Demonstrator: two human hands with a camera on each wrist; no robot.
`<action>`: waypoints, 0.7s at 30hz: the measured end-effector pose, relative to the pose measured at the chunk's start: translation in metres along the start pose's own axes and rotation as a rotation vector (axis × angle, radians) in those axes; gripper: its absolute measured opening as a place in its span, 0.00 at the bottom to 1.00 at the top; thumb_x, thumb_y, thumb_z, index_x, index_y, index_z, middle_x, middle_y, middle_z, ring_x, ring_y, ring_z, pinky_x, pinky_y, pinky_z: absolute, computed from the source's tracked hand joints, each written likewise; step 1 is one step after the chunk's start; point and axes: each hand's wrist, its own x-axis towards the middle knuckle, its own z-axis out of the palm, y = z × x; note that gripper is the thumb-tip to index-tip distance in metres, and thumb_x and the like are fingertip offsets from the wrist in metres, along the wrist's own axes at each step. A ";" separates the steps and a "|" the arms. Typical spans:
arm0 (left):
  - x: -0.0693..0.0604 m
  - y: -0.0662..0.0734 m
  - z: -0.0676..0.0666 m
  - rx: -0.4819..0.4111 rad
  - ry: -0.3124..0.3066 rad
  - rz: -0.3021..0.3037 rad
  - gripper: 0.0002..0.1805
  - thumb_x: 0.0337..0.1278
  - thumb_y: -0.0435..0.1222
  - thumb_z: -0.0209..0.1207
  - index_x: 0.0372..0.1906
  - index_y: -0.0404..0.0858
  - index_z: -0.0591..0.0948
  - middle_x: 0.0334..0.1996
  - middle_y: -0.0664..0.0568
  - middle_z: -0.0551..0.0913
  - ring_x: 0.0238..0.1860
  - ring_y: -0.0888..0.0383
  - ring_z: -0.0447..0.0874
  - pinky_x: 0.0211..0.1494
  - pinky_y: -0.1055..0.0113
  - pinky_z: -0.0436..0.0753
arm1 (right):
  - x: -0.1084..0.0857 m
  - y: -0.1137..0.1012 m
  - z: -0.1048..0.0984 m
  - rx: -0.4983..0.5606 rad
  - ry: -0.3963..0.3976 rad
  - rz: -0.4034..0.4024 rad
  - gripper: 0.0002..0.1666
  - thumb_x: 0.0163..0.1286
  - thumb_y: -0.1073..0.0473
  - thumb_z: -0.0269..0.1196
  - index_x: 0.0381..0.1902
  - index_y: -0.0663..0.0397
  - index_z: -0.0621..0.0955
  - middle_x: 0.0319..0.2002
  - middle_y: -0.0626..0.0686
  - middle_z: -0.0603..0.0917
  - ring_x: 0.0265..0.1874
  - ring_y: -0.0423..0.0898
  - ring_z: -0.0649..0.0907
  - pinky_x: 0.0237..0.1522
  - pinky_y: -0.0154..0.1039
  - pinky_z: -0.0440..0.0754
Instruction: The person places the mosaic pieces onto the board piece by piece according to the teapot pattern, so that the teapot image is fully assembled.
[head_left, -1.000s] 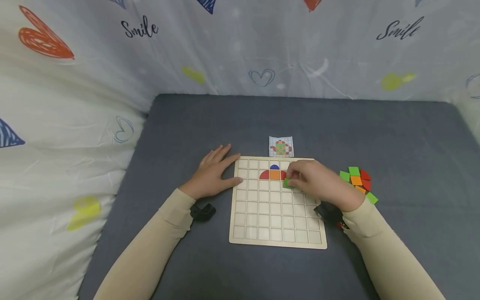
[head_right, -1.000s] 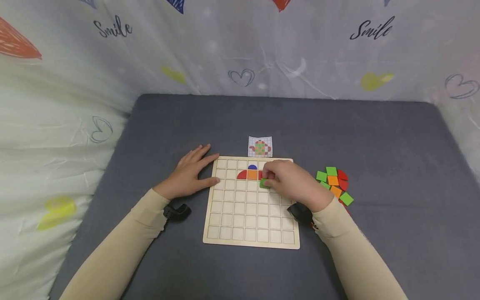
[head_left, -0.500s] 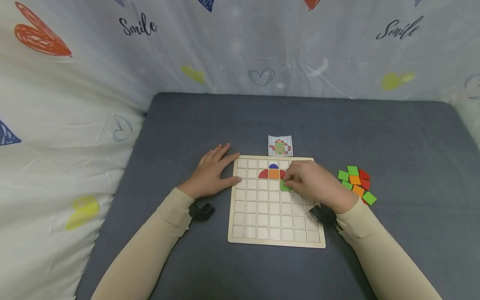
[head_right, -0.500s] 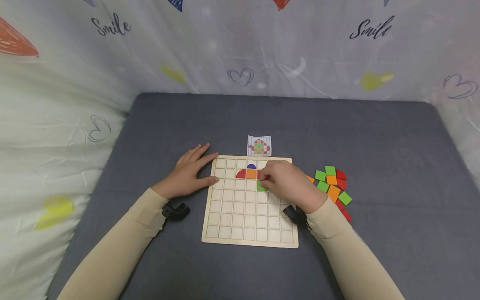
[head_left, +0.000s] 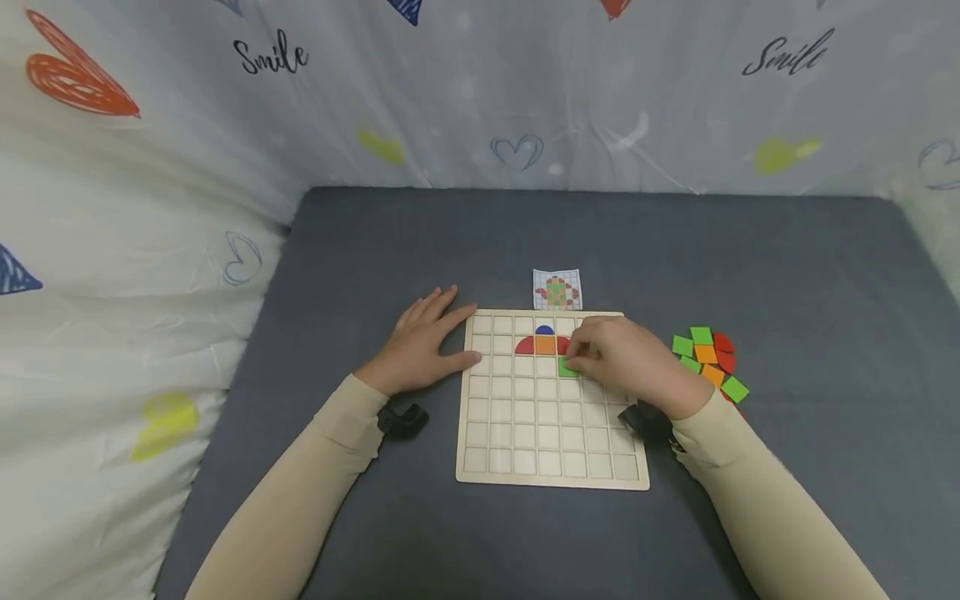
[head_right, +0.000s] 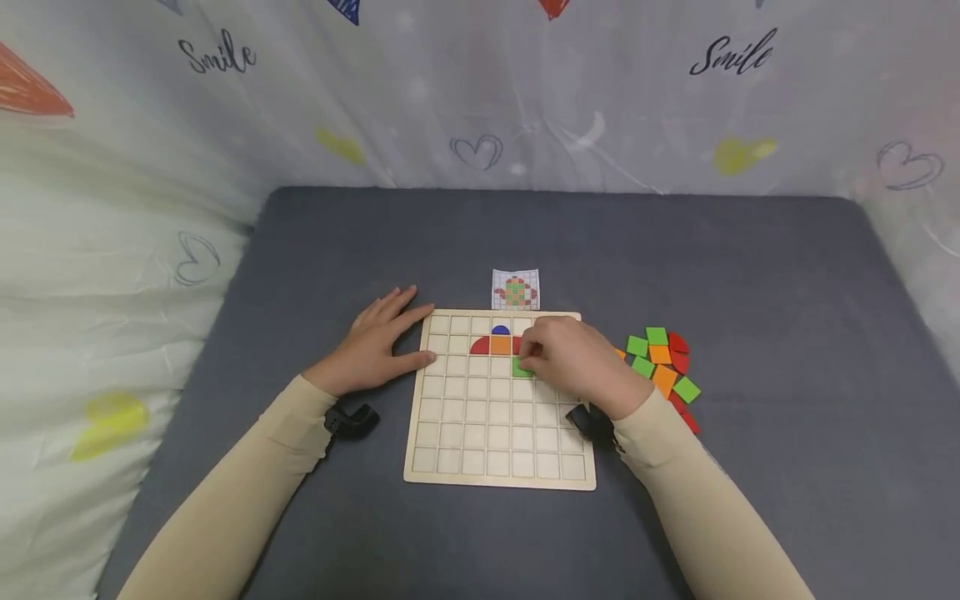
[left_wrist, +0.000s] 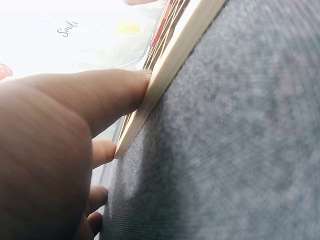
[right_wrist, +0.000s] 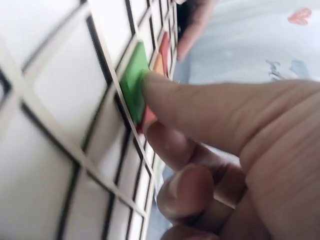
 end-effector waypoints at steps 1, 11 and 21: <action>0.001 0.000 0.001 0.001 0.001 0.003 0.44 0.70 0.59 0.62 0.84 0.49 0.62 0.86 0.45 0.45 0.86 0.44 0.37 0.84 0.40 0.37 | -0.001 0.002 -0.002 0.008 0.000 0.005 0.04 0.66 0.59 0.76 0.34 0.45 0.90 0.33 0.41 0.85 0.31 0.42 0.79 0.36 0.41 0.80; 0.001 0.003 0.001 -0.001 0.000 0.009 0.44 0.70 0.58 0.63 0.84 0.48 0.63 0.86 0.44 0.46 0.86 0.42 0.37 0.84 0.39 0.38 | -0.015 0.027 -0.034 0.076 -0.023 0.146 0.10 0.70 0.60 0.73 0.47 0.56 0.89 0.38 0.49 0.86 0.25 0.44 0.77 0.33 0.41 0.77; 0.001 0.001 0.000 0.008 0.024 0.012 0.44 0.69 0.58 0.63 0.83 0.48 0.64 0.86 0.43 0.47 0.86 0.42 0.38 0.84 0.38 0.39 | -0.026 0.048 -0.056 0.103 -0.070 0.254 0.15 0.73 0.59 0.71 0.53 0.58 0.86 0.41 0.53 0.84 0.25 0.46 0.76 0.30 0.41 0.77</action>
